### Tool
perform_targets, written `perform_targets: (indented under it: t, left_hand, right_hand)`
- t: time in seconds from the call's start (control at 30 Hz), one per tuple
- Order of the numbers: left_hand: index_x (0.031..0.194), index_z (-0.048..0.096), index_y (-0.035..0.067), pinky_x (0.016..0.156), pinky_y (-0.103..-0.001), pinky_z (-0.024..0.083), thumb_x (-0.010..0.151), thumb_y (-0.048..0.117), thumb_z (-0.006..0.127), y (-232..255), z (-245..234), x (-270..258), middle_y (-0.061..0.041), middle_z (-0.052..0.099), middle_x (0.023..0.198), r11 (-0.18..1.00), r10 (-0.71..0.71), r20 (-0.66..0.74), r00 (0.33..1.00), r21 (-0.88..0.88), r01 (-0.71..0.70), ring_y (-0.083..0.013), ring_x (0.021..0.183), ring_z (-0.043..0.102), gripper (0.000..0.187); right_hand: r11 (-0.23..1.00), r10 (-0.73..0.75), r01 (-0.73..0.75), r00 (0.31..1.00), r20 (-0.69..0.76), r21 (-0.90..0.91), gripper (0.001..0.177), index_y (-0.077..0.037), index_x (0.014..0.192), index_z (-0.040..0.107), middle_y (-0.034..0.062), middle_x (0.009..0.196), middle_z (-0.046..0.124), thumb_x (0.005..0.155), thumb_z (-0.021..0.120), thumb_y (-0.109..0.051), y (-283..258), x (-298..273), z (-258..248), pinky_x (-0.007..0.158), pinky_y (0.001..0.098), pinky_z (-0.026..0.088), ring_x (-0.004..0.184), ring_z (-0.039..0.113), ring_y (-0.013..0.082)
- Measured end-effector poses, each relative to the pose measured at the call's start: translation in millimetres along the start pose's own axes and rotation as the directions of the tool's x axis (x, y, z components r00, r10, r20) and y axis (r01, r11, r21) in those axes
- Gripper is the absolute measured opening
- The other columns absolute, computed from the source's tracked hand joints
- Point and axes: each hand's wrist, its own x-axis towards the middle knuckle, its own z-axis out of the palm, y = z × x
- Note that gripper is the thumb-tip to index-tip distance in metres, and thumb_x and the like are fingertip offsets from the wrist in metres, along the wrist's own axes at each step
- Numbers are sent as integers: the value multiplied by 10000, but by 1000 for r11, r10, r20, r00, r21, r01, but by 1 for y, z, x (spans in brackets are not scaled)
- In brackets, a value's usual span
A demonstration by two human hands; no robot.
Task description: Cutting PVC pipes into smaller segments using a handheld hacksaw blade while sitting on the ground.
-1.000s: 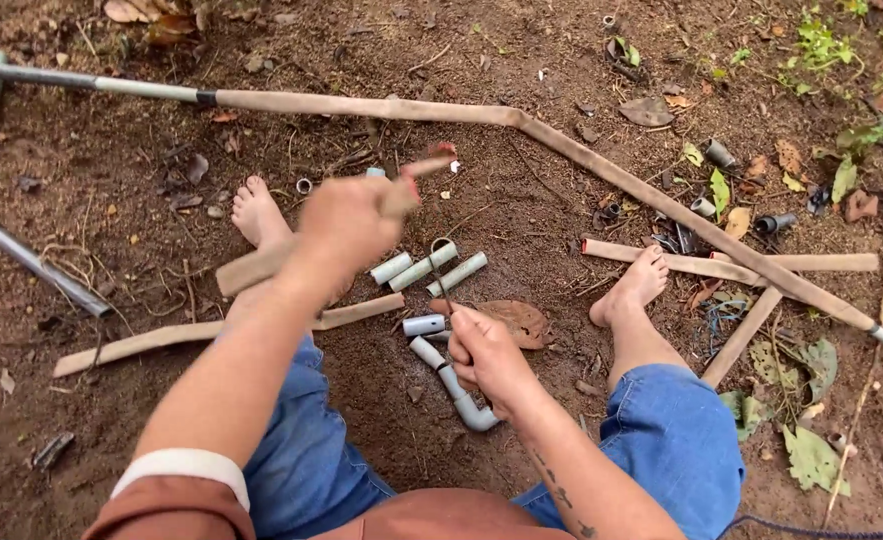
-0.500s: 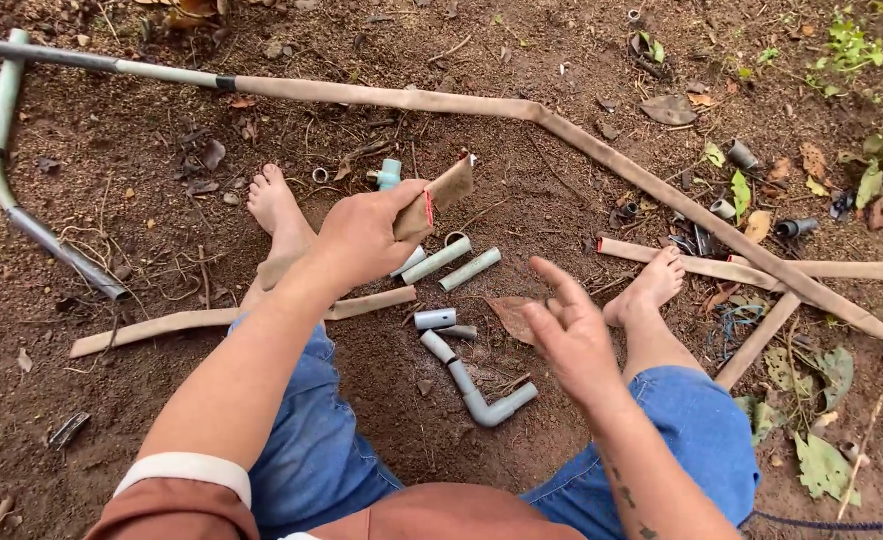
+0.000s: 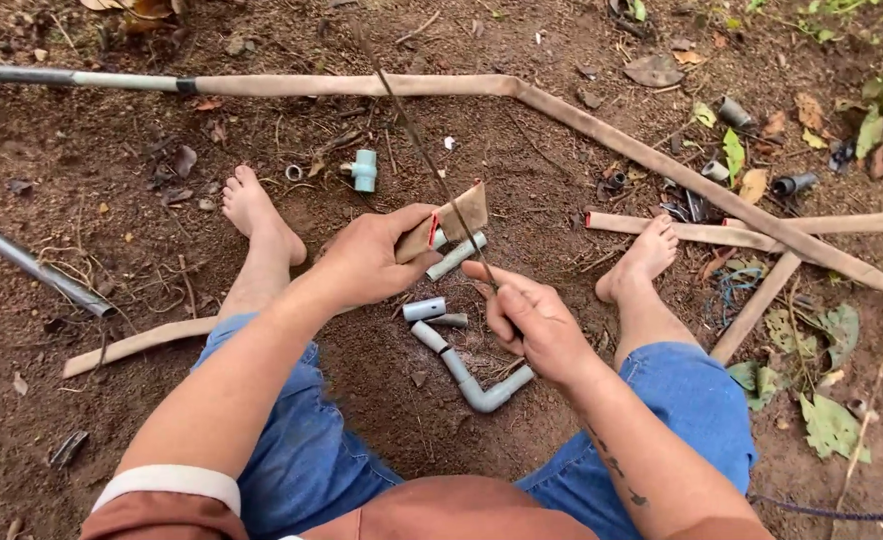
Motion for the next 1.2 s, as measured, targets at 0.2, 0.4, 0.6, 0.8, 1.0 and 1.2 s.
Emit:
perform_targets:
  t: [0.2, 0.4, 0.6, 0.8, 1.0, 1.2]
  left_hand:
    - [922, 711, 134, 723, -475, 587, 861, 174, 701, -3, 5, -1, -137, 677, 689, 986, 86, 102, 991, 137, -99, -399, 747, 733, 73]
    - [767, 671, 139, 680, -422, 582, 835, 161, 707, 13, -11, -5, -70, 652, 640, 963, 126, 153, 980, 220, -158, -332, 676, 721, 80]
    - [896, 783, 178, 729, -353, 595, 792, 129, 739, -2, -6, -5, 4, 678, 782, 832, 333, 75, 940, 445, -330, -231, 731, 727, 123]
    - [851, 730, 181, 706, -337, 574, 724, 101, 727, -26, 11, 2, 9, 588, 877, 637, 554, -45, 831, 666, -389, -219, 775, 691, 150]
    - [824, 686, 202, 672, -303, 545, 824, 81, 662, -11, 14, 1, 16, 517, 832, 464, 701, -23, 713, 774, -431, -195, 746, 621, 124]
    - [821, 626, 201, 671, -334, 535, 816, 131, 621, -25, 27, 9, -3, 509, 833, 413, 740, -29, 672, 808, -420, -215, 786, 607, 71]
  right_hand:
    - [995, 96, -98, 993, 63, 31, 535, 26, 1558, 483, 15, 588, 479, 1143, 409, -304, 7, 1, 7, 391, 190, 336, 401, 404, 62]
    - [874, 217, -260, 965, 148, 410, 603, 7, 1644, 343, 19, 586, 395, 1141, 396, -321, -2, -2, 16, 350, 208, 345, 364, 359, 57]
    - [730, 248, -330, 944, 217, 599, 653, 21, 1646, 318, -8, 597, 351, 1131, 414, -368, 4, 0, 12, 348, 175, 339, 362, 338, 27]
    - [722, 212, -316, 948, 239, 615, 578, -1, 1612, 382, -11, 625, 387, 1146, 423, -340, -1, -1, 10, 386, 153, 328, 398, 362, 23]
    - [740, 209, -300, 953, 218, 602, 653, 28, 1654, 285, -16, 612, 366, 1141, 411, -357, 5, 0, 3, 378, 163, 348, 386, 349, 13]
    - [764, 200, -292, 955, 218, 576, 663, -10, 1685, 241, -29, 632, 372, 1141, 431, -339, 9, 0, 3, 384, 163, 354, 392, 356, 11]
